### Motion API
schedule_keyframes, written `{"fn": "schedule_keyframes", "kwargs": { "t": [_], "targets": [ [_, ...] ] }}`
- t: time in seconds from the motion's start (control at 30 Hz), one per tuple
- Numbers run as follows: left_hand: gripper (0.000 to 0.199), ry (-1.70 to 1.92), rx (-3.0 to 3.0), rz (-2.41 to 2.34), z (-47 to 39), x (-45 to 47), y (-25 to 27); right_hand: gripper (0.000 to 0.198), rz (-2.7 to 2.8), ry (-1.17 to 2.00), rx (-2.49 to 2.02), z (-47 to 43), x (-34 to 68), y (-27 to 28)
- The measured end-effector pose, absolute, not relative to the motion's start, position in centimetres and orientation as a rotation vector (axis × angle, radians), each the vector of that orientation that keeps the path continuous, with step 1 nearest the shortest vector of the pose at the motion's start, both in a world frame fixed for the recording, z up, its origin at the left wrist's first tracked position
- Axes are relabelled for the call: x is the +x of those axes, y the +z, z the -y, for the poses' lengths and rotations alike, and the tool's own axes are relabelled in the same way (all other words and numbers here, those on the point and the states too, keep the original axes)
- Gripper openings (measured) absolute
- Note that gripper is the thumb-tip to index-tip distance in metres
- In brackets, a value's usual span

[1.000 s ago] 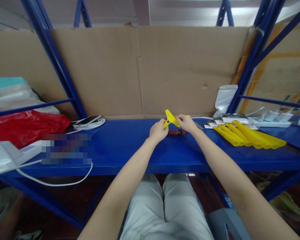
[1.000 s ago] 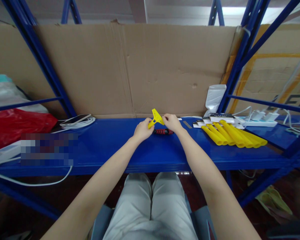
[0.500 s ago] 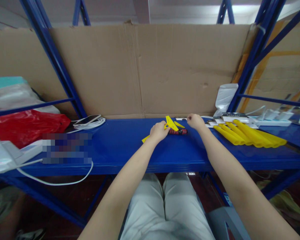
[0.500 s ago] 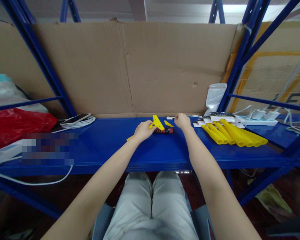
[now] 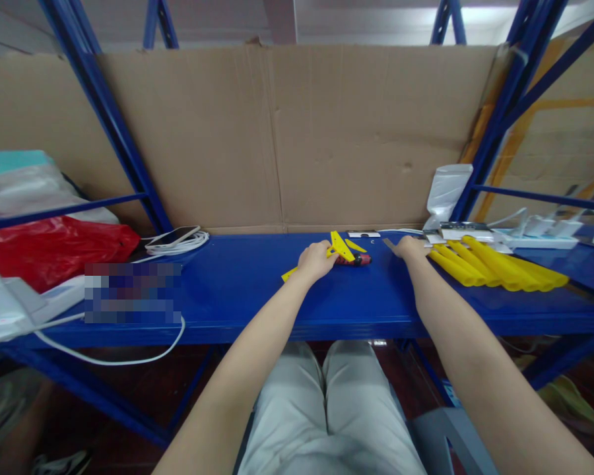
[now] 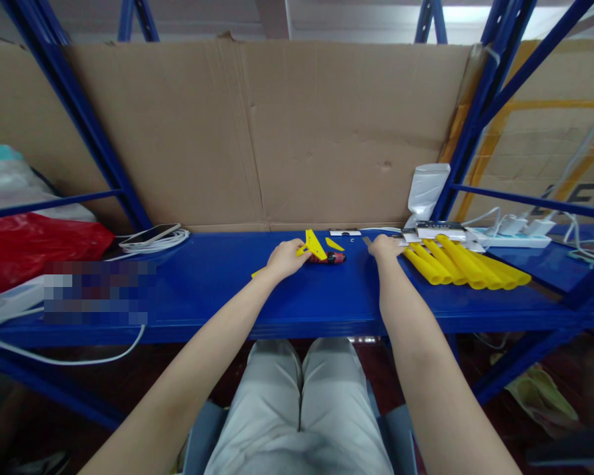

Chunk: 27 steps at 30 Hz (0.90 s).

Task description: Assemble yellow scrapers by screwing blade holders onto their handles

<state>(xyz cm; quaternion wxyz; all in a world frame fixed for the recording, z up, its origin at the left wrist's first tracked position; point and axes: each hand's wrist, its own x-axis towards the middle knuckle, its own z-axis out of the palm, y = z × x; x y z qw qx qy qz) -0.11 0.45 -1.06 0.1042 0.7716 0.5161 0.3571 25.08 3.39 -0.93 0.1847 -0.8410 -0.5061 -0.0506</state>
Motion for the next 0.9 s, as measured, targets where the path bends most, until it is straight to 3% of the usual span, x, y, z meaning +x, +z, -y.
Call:
{"fn": "schedule_keyframes", "kwargs": {
  "t": [0.13, 0.33, 0.57, 0.73, 0.9],
  "targets": [
    [0.016, 0.95, 2.351, -1.588, -0.3, -0.1, -0.8, 0.063, 1.282, 0.064, -2.463, -3.2, 24.5, -0.4],
    [0.026, 0.726, 2.443, -1.71, 0.2, 0.0, -0.2, 0.05, 1.249, 0.137, -2.415, -3.5, 24.2, -0.5],
    [0.029, 0.713, 2.479, -1.709, 0.1, 0.0, -0.4, 0.043, 1.233, 0.126, -2.29, -3.1, 24.0, 0.0],
    [0.029, 0.694, 2.471, -1.71, -0.1, 0.0, -0.4, 0.034, 1.272, -0.006, -2.027, -3.3, 23.4, 0.6],
    [0.03, 0.694, 2.458, -1.715, 0.1, 0.0, -0.2, 0.024, 1.343, 0.144, -1.512, -4.8, 22.6, 0.6]
  ]
}}
